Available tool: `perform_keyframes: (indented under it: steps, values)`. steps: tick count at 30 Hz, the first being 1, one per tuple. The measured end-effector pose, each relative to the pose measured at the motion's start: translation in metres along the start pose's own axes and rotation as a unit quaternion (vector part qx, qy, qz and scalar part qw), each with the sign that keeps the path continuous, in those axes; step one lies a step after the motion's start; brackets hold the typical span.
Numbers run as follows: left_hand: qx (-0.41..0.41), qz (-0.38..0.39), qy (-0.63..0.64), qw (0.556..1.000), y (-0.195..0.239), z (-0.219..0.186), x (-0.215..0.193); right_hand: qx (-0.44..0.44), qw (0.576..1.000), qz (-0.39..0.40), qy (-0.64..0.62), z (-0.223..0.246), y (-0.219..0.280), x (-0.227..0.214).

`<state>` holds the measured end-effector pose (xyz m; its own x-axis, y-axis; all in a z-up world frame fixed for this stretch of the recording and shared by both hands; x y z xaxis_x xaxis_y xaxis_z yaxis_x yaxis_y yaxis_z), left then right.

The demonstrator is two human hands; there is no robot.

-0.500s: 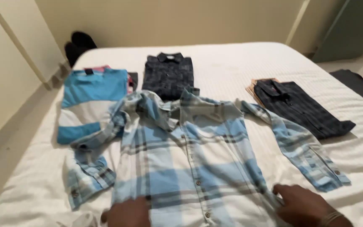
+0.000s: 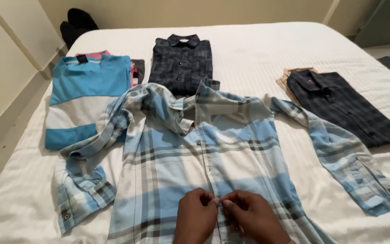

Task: Buttoning and organizing several shirts laid out on a bed.

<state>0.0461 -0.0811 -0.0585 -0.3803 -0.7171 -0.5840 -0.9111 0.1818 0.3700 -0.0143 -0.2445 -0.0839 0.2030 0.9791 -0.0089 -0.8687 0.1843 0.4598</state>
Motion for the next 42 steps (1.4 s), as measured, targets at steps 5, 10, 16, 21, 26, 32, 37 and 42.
perform_keyframes:
  steps: [5,10,16,21,26,32,37,42]
  values:
    - [0.038,0.009,0.083,0.996,-0.006,0.005,-0.003,0.03,0.997,0.002,-0.072,0.002,0.006,0.001]
    - [-0.004,0.029,0.144,0.989,0.0,0.006,-0.005,0.048,0.995,0.009,-0.086,0.008,0.014,0.005]
    - [0.003,0.044,0.138,0.99,0.006,0.001,-0.006,0.056,0.994,0.011,-0.091,0.011,0.018,0.009]
    - [0.009,0.069,0.137,0.988,0.011,-0.004,-0.006,0.017,0.998,0.018,-0.049,0.007,0.016,0.011]
    - [0.065,-0.036,0.091,0.993,0.01,-0.012,-0.003,0.014,0.998,-0.039,-0.053,0.01,0.014,0.013]
    - [0.049,-0.018,0.061,0.997,0.024,-0.028,-0.013,-0.004,0.997,-0.06,-0.05,-0.004,0.006,0.001]
    - [0.083,-0.025,0.056,0.995,0.031,-0.032,-0.015,-0.003,0.996,-0.082,-0.047,0.002,0.014,0.005]
    - [0.103,-0.042,0.076,0.991,0.032,-0.033,-0.014,-0.034,0.996,-0.063,-0.061,0.004,0.013,0.003]
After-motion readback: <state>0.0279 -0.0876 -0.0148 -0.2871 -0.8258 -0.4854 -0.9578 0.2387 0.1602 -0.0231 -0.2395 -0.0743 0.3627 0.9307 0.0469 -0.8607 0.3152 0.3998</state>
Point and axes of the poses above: each hand's wrist, its own y-axis away from the middle knuckle, its own x-axis out of the palm, z = x × y, the point moved 4 cm from there along -y, towards the middle knuckle, and after that the axes turned 8 degrees about -y, right-handed, at the moved point
